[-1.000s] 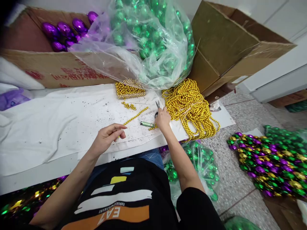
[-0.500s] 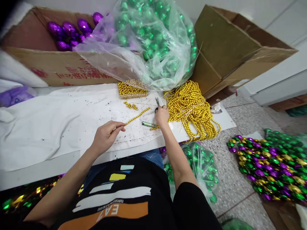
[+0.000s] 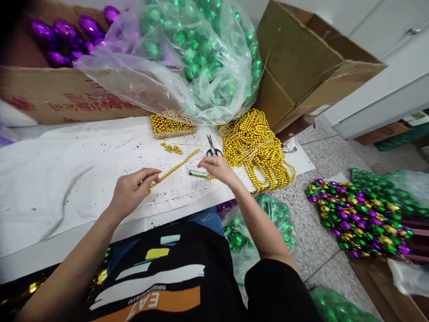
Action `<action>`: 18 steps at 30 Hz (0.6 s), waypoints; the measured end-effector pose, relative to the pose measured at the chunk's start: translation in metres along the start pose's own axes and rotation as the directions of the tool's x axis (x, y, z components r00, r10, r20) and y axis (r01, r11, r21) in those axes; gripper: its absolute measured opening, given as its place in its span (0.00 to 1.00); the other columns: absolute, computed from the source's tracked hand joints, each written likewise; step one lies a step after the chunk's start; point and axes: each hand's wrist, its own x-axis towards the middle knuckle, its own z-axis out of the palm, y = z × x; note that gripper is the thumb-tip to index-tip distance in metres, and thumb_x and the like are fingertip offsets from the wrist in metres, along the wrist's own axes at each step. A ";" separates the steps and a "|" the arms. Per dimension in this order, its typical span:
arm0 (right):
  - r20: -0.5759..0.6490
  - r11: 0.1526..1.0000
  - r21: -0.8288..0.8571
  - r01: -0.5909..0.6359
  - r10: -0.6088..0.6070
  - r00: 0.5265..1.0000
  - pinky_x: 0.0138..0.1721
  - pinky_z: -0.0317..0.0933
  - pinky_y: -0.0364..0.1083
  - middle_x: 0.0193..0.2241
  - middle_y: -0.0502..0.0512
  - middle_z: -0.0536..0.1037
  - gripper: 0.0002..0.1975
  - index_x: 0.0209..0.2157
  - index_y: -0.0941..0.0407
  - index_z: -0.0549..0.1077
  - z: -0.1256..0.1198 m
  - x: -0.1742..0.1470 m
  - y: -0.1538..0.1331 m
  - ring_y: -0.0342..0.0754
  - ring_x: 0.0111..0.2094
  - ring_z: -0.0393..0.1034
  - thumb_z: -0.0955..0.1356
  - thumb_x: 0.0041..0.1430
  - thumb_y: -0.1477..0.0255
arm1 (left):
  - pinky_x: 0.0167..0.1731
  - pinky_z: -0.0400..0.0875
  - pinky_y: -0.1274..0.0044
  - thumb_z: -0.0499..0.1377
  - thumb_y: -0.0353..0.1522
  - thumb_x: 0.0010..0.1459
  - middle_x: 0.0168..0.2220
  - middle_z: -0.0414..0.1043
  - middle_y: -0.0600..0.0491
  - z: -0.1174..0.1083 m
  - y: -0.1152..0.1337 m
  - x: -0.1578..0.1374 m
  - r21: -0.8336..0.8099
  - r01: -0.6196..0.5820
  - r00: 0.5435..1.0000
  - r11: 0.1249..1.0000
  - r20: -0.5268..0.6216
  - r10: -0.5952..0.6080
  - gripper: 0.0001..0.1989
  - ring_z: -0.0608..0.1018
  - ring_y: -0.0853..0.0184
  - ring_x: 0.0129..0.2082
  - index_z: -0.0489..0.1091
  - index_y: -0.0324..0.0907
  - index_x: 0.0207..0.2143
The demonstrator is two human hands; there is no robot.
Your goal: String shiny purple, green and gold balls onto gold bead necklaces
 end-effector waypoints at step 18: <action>0.342 0.871 0.193 0.451 -0.491 0.802 0.50 0.64 0.51 0.43 0.53 0.78 0.11 0.42 0.54 0.76 0.082 0.025 -0.098 0.50 0.46 0.70 0.71 0.60 0.64 | 0.19 0.66 0.81 0.57 0.33 0.64 0.28 0.77 0.53 -0.060 0.057 0.027 -0.407 -0.040 0.999 0.913 -0.022 0.034 0.11 0.72 0.74 0.20 0.77 0.42 0.45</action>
